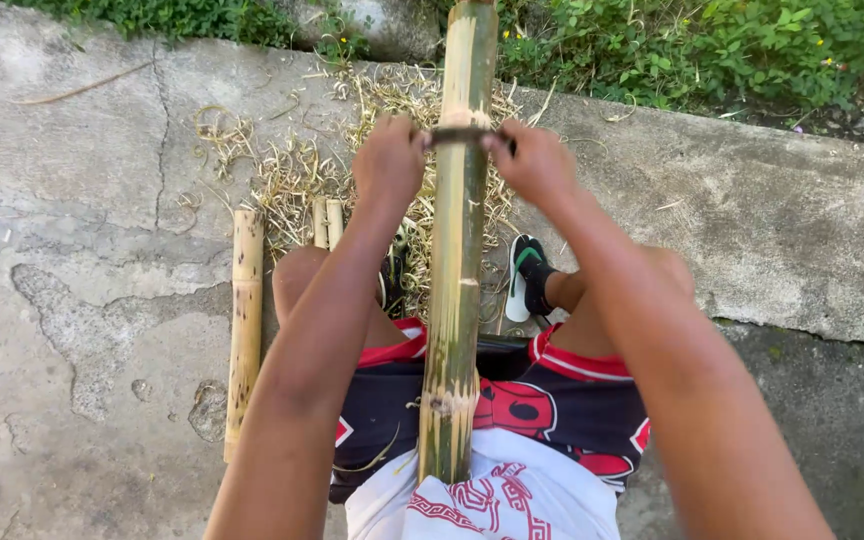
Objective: The recorder uses a small curved knife to strip and carve the top edge of a bamboo pole.
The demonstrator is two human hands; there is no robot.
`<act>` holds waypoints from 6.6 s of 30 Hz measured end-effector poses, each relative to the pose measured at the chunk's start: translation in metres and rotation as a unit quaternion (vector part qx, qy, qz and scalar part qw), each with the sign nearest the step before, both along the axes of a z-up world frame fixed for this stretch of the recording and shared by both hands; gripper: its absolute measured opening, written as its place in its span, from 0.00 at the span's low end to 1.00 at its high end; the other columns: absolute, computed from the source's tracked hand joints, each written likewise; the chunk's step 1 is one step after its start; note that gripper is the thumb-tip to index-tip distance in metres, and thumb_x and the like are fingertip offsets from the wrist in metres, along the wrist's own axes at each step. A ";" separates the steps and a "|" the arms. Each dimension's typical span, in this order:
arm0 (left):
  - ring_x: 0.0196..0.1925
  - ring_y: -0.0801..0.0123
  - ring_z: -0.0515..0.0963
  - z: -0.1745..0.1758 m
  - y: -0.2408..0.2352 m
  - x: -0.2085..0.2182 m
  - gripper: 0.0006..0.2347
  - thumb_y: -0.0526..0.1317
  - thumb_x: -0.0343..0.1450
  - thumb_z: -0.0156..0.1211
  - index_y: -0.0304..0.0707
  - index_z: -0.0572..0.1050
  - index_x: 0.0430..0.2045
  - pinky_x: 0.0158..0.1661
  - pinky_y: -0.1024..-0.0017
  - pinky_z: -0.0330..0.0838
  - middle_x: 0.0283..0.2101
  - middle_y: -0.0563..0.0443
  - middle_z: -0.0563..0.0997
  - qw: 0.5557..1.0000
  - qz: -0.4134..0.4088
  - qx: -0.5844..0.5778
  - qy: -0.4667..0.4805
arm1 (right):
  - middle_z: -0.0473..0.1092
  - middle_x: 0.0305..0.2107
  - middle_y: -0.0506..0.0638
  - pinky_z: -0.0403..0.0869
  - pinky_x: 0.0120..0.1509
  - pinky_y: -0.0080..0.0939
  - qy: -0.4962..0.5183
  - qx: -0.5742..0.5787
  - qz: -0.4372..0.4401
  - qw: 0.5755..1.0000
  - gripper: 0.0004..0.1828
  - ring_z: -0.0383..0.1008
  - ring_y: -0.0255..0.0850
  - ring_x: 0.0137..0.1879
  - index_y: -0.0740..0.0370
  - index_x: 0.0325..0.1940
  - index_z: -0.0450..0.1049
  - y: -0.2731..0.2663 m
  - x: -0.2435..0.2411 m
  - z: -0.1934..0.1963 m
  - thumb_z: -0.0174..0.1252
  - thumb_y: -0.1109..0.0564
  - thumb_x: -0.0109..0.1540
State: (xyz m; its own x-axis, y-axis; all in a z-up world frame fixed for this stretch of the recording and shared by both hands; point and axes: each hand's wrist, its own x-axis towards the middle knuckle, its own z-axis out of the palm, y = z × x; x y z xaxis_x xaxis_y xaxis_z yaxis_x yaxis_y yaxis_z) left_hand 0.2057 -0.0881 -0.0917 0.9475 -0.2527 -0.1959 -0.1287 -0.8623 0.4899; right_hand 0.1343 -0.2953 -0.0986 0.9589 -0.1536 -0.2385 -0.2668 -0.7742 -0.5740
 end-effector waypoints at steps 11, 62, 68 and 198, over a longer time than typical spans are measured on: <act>0.32 0.55 0.79 -0.057 -0.071 0.134 0.14 0.49 0.69 0.65 0.36 0.74 0.25 0.32 0.55 0.70 0.32 0.47 0.78 0.980 0.062 -0.107 -0.154 | 0.72 0.20 0.49 0.69 0.31 0.50 -0.110 -0.072 -0.024 0.991 0.20 0.73 0.44 0.25 0.56 0.36 0.76 -0.055 0.129 -0.036 0.57 0.39 0.71; 0.36 0.59 0.83 -0.045 -0.061 0.118 0.10 0.49 0.71 0.64 0.44 0.78 0.30 0.39 0.60 0.72 0.33 0.52 0.83 0.978 0.130 -0.156 -0.048 | 0.77 0.27 0.56 0.72 0.35 0.60 -0.272 -0.099 -0.019 0.957 0.15 0.77 0.61 0.33 0.57 0.42 0.78 -0.042 0.109 -0.023 0.61 0.43 0.69; 0.30 0.64 0.76 -0.057 -0.047 0.096 0.13 0.48 0.71 0.64 0.40 0.75 0.24 0.31 0.60 0.67 0.30 0.52 0.77 0.979 0.079 -0.152 -0.112 | 0.74 0.21 0.56 0.71 0.35 0.60 -0.199 -0.128 -0.020 0.972 0.19 0.77 0.58 0.31 0.57 0.36 0.75 -0.026 0.085 -0.005 0.59 0.41 0.69; 0.38 0.42 0.84 0.098 0.081 -0.195 0.13 0.49 0.72 0.57 0.38 0.78 0.30 0.42 0.48 0.76 0.34 0.36 0.83 0.955 -0.181 0.152 0.178 | 0.67 0.20 0.64 0.67 0.34 0.55 -0.012 0.196 0.024 0.980 0.21 0.70 0.57 0.27 0.63 0.33 0.72 0.068 -0.231 0.014 0.56 0.42 0.67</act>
State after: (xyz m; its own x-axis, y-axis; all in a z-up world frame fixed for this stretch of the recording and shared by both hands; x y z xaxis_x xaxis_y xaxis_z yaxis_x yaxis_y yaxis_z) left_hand 0.0109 -0.0067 0.0067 0.6680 -0.4309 -0.6068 -0.3173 -0.9024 0.2915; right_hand -0.0969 -0.2271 -0.0845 0.9686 -0.0093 -0.2484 -0.2190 -0.5046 -0.8351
